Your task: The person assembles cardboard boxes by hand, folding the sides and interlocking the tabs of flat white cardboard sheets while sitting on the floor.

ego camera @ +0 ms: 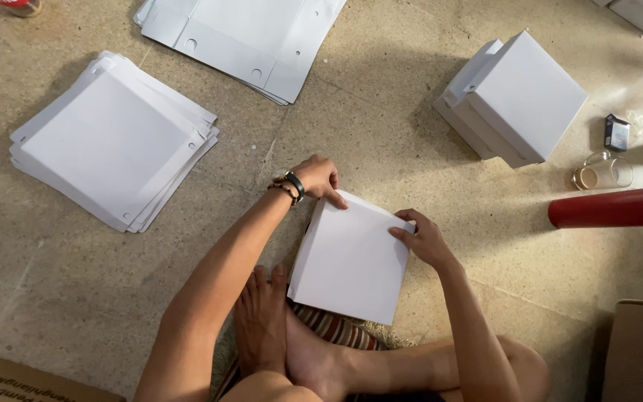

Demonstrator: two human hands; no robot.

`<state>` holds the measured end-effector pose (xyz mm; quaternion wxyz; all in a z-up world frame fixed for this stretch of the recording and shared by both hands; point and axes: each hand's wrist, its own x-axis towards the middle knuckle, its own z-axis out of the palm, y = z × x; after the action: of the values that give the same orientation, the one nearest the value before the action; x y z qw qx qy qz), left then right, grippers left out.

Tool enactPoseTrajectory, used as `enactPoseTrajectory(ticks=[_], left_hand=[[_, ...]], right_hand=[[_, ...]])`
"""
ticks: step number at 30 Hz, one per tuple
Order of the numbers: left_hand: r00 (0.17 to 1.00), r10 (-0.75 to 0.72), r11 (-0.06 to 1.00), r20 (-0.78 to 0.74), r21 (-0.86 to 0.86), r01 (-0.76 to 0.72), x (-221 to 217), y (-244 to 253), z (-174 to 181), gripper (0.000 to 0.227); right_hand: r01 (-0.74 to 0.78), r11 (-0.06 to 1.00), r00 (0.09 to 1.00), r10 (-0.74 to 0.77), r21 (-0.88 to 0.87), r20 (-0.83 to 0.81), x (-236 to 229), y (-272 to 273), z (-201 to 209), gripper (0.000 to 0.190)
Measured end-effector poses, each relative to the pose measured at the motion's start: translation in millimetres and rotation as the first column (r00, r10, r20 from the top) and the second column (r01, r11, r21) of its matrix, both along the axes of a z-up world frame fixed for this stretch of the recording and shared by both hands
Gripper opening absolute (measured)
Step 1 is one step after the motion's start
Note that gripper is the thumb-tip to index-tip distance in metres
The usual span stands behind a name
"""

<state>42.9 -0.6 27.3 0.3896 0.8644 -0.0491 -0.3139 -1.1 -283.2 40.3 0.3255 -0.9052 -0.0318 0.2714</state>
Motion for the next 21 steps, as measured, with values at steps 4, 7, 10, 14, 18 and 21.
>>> enactPoseTrajectory(ticks=[4,7,10,14,18,21], left_hand=[[1.000,0.019,0.998,-0.020,-0.058,-0.020,-3.3,4.6,-9.3,0.045],[0.996,0.055,0.989,-0.071,-0.130,-0.064,-5.5,5.3,-13.1,0.049],[0.992,0.085,0.982,-0.093,-0.158,-0.099,-8.5,4.5,-13.8,0.049],[0.972,0.205,0.957,-0.114,-0.185,-0.223,-19.0,2.5,-17.3,0.044],[0.955,0.283,0.939,-0.093,-0.178,-0.296,-30.8,1.6,-2.8,0.039],[0.972,0.236,0.969,-0.008,-0.068,-0.236,-25.1,-3.7,-9.6,0.037]], right_hand=[[0.015,1.000,1.000,-0.015,0.011,-0.006,-1.3,2.6,3.1,0.042],[0.032,0.999,0.999,-0.032,0.007,-0.024,-1.3,2.7,3.5,0.044],[0.041,0.999,0.999,-0.041,0.009,-0.025,-2.3,3.1,3.4,0.042],[0.092,0.994,0.995,-0.089,0.067,-0.041,-6.6,5.9,7.8,0.041],[0.183,0.975,0.982,-0.176,0.124,-0.067,-11.4,5.6,4.9,0.043],[0.187,0.975,0.981,-0.180,0.117,-0.072,-12.0,6.7,7.6,0.046]])
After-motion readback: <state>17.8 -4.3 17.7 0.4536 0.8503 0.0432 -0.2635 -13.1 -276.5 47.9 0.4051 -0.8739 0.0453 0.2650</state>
